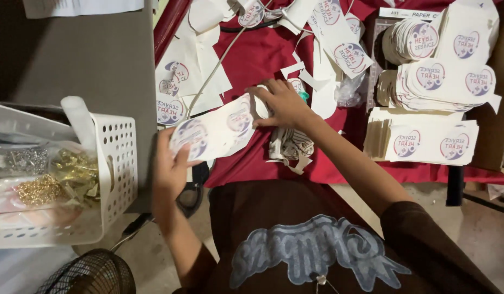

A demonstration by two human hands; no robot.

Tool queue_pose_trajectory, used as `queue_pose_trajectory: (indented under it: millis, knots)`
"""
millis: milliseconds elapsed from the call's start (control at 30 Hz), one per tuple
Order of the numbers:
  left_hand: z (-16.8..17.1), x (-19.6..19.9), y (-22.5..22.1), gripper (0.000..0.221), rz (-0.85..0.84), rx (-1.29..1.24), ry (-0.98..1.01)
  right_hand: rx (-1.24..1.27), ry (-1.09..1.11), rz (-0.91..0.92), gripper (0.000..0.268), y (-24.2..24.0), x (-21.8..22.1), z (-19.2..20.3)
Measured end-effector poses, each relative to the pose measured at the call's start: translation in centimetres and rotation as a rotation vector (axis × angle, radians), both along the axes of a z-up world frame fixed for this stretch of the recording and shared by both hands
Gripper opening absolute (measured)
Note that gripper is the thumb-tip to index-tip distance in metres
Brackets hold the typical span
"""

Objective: The recorder is sorting and stacking printed stickers or paper templates for a production task.

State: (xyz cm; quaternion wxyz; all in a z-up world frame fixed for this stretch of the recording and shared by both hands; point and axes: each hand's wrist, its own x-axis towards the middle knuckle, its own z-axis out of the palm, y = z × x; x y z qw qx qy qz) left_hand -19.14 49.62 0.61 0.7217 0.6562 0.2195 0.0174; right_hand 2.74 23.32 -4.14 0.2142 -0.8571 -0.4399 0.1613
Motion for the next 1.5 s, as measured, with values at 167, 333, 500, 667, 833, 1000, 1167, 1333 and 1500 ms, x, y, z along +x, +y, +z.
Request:
queue_pose_trajectory:
  millis: [167, 333, 500, 667, 833, 1000, 1167, 1333, 1500]
  knots:
    - [5.7, -0.5, 0.5, 0.038, 0.131, 0.028, 0.051, -0.117, -0.135, 0.041, 0.107, 1.1, -0.4, 1.8]
    - [4.9, 0.8, 0.0, 0.044, 0.177, 0.002, -0.032, 0.0, -0.165, -0.015, 0.138, 0.3, -0.2, 5.0]
    - [2.2, 4.3, -2.6, 0.065, 0.06, -0.356, -0.216, 0.593, 1.04, -0.231, 0.115, -0.8, -0.6, 5.0]
    - [2.5, 5.8, -3.5, 0.09, -0.089, -0.52, -0.394, 0.653, 1.233, -0.626, 0.049, -1.2, -1.0, 3.9]
    - [0.3, 6.8, -4.9, 0.111, -0.276, -0.603, -0.586, 0.896, 1.4, -0.777, 0.031, -1.3, -3.0, 4.8]
    - [-3.2, 8.5, -8.5, 0.084, -0.315, -0.38, -0.308, 0.76, 1.539, -0.861, 0.03, 0.3, -6.7, 5.5]
    - [-7.0, 9.0, -9.5, 0.067, -0.131, -0.369, -0.445, 0.772, 1.542, -0.808, 0.04, 0.1, -8.6, 7.2]
    - [-14.7, 6.6, -9.2, 0.073, -0.011, -0.543, -0.538, 0.749, 1.612, -0.752, 0.036, -1.2, -9.8, 8.1]
    - [-1.0, 8.4, -9.6, 0.109, -0.014, -0.88, -0.713, 0.617, 1.685, -0.549, 0.043, -1.9, -11.1, 7.1]
